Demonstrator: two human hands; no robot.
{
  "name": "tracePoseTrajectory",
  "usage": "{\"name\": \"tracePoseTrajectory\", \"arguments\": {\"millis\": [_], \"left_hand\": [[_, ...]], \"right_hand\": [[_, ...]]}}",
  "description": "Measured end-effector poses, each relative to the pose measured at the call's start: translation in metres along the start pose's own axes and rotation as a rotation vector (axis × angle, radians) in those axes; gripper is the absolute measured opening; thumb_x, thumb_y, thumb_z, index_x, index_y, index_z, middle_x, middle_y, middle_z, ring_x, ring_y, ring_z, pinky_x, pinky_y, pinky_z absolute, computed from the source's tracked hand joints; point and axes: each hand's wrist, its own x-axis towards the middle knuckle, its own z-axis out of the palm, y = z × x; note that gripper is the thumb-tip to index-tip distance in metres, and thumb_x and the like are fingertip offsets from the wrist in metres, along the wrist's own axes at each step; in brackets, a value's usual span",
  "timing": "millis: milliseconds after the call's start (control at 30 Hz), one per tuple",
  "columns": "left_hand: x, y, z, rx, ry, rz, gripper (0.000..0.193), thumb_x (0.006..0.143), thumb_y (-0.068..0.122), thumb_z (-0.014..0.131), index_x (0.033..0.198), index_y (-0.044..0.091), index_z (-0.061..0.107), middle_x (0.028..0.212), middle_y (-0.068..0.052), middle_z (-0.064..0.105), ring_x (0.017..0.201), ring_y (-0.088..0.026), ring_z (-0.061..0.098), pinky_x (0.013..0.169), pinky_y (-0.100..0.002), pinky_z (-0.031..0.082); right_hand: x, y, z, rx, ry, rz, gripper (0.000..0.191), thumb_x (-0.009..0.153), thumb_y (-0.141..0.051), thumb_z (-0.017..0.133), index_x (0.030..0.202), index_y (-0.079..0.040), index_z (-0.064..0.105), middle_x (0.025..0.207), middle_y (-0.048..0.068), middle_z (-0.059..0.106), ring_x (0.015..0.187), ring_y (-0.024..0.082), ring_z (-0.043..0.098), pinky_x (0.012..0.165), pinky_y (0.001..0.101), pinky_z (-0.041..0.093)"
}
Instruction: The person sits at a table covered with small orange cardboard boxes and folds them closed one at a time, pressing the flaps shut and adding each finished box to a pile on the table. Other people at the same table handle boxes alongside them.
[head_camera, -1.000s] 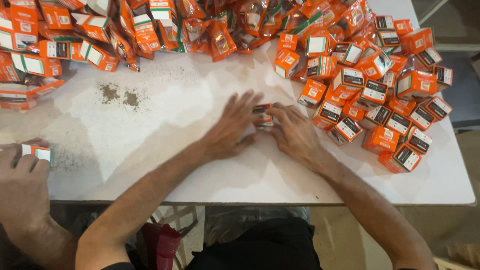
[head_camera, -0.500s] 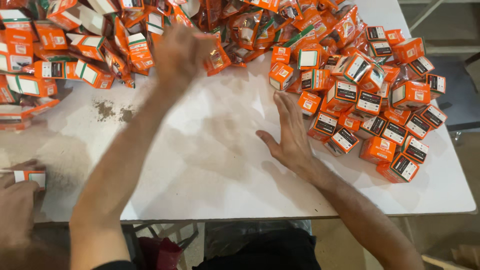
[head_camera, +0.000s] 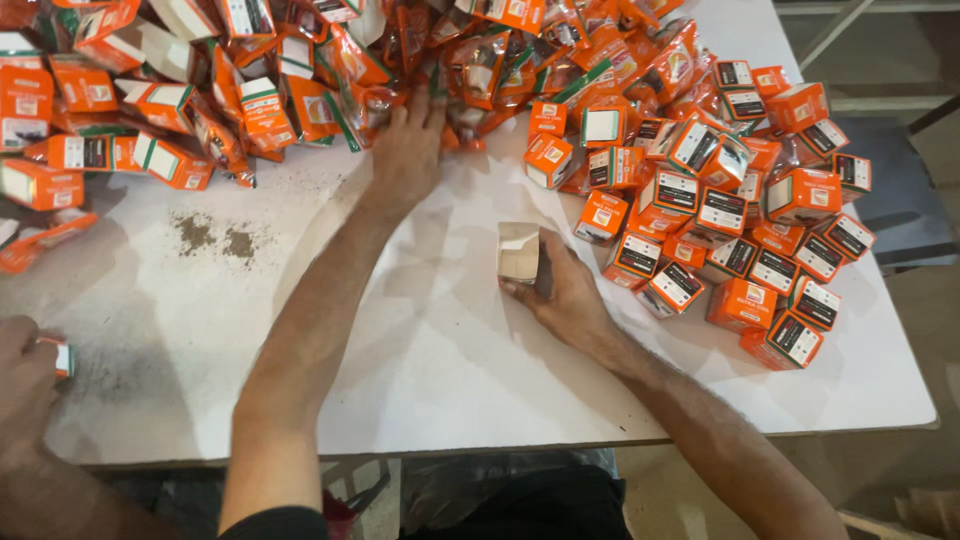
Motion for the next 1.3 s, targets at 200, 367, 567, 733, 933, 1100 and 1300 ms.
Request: {"name": "tracePoseTrajectory", "arguments": {"millis": [200,367,567,733,933,1100,1300], "left_hand": [[-0.049,0.035,-0.035,-0.153,-0.292,0.137,0.08,0.079,0.021,0.076,0.146,-0.007,0.043,0.152,-0.041,0.027,0.115,-0.052,0.052,0.093,-0.054,0.051],[-0.081,0.051,-0.094,-0.41,-0.437,-0.093,0.039,0.089,0.024,0.074,0.122,0.007,0.061,0.126,-0.019,0.058,0.107,-0.039,0.065,0.088,-0.049,0.053],[-0.114,0.099,-0.115,-0.781,0.185,-0.046,0.03,0.088,0.005,0.079,0.11,0.005,0.058,0.125,-0.019,0.06,0.101,-0.035,0.071,0.082,-0.043,0.06],[-0.126,0.128,-0.093,-0.799,0.345,0.316,0.04,0.087,-0.006,0.085,0.114,0.0,0.055,0.133,-0.024,0.059,0.114,-0.038,0.065,0.092,-0.046,0.058],[-0.125,0.126,-0.094,-0.486,0.264,0.323,0.049,0.078,0.001,0.075,0.126,-0.002,0.062,0.117,-0.016,0.064,0.14,-0.045,0.048,0.119,-0.063,0.031],[-0.123,0.14,-0.097,-0.47,0.164,0.251,0.022,0.096,0.015,0.072,0.114,0.003,0.068,0.122,-0.013,0.061,0.151,-0.042,0.031,0.126,-0.065,0.014],[-0.123,0.152,-0.091,-0.467,0.157,0.018,0.014,0.094,0.019,0.071,0.105,0.012,0.074,0.152,-0.033,0.031,0.149,-0.054,0.009,0.115,-0.072,0.002]], "right_hand": [[-0.003,0.0,-0.009,0.011,-0.065,-0.031,0.067,0.087,-0.018,0.082,0.14,0.0,0.045,0.127,0.022,0.065,0.12,0.036,0.064,0.1,0.0442,0.051],[-0.004,-0.005,-0.014,0.046,-0.048,-0.185,0.06,0.081,-0.012,0.084,0.132,0.003,0.055,0.126,0.022,0.062,0.118,0.037,0.063,0.101,0.0433,0.05],[-0.007,-0.011,-0.015,0.027,-0.071,-0.068,0.05,0.072,-0.013,0.089,0.118,-0.004,0.069,0.112,0.011,0.069,0.104,0.027,0.069,0.091,0.0381,0.054],[-0.008,-0.006,-0.009,0.047,-0.042,-0.086,0.048,0.072,-0.008,0.087,0.117,-0.005,0.07,0.11,0.01,0.069,0.103,0.025,0.07,0.089,0.0357,0.055],[-0.007,-0.006,-0.01,0.017,-0.042,-0.094,0.051,0.067,-0.008,0.089,0.114,-0.004,0.069,0.108,0.012,0.069,0.102,0.029,0.069,0.086,0.0384,0.055],[-0.01,-0.008,-0.01,-0.027,-0.034,-0.123,0.054,0.069,-0.01,0.088,0.119,-0.003,0.066,0.111,0.015,0.067,0.107,0.034,0.066,0.091,0.0421,0.053],[-0.014,-0.011,-0.008,-0.043,-0.009,-0.144,0.054,0.07,-0.01,0.087,0.12,-0.002,0.066,0.112,0.016,0.066,0.108,0.037,0.064,0.091,0.0431,0.052]]}}
